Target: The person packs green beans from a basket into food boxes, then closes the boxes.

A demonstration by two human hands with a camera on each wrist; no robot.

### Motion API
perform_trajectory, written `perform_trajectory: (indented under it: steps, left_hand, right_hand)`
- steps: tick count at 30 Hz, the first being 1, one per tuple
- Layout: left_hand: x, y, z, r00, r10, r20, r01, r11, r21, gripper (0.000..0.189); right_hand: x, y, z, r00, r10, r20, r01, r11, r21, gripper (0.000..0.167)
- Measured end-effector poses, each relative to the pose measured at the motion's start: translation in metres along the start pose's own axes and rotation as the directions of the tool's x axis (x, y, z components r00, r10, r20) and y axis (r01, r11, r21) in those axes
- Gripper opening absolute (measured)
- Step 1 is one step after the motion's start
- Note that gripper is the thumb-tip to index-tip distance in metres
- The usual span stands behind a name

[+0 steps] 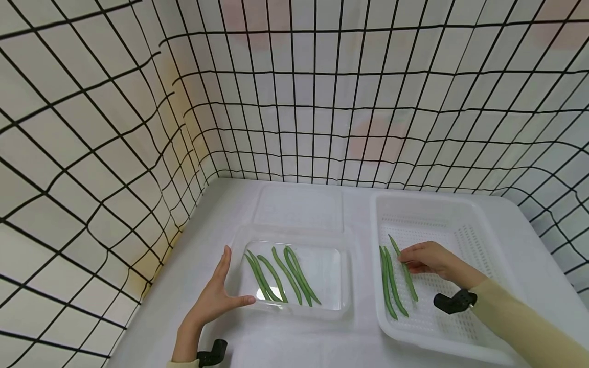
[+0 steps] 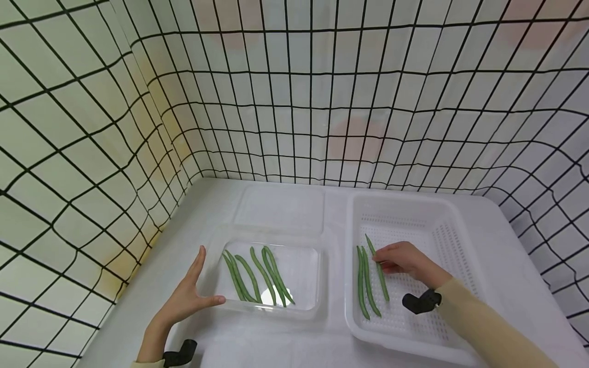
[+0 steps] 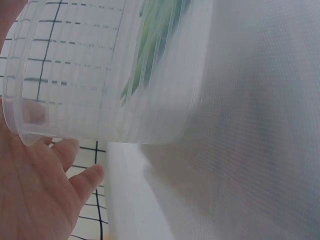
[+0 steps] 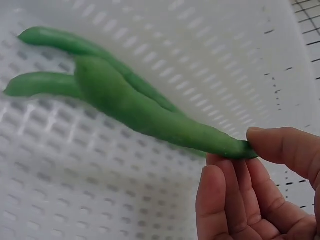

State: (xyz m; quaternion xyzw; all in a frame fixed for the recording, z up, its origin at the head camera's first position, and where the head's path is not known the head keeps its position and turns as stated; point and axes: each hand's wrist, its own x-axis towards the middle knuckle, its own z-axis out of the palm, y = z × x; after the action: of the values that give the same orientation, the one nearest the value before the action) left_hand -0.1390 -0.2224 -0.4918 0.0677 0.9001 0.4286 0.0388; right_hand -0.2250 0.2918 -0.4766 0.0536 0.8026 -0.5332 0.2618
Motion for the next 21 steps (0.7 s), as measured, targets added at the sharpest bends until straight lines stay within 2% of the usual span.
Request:
perform_trajectory:
  steps: [7,11,17,21]
  left_hand:
    - [0.000,-0.002,0.000,1.000,0.008,-0.002,-0.008,1.000,-0.007,0.132]
    - [0.000,-0.002,0.000,1.000,0.004,-0.001,-0.004,1.000,-0.005,0.132]
    - [0.000,-0.001,0.001,1.000,-0.006,0.000,0.006,1.000,-0.004,0.132]
    - [0.000,-0.001,0.001,1.000,-0.005,-0.001,0.005,1.000,-0.001,0.133]
  right_hand:
    - [-0.005,-0.023,-0.007,0.998,-0.053,0.027,0.050,0.994,0.099,0.041]
    - [-0.009,-0.038,-0.005,0.996,-0.075,0.055,0.063,0.981,0.183,0.035]
    - [-0.011,-0.059,0.005,0.986,-0.138,0.098,0.106,0.956,0.273,0.017]
    - [-0.011,-0.072,0.019,0.980,-0.159,0.122,0.114,0.943,0.313,0.016]
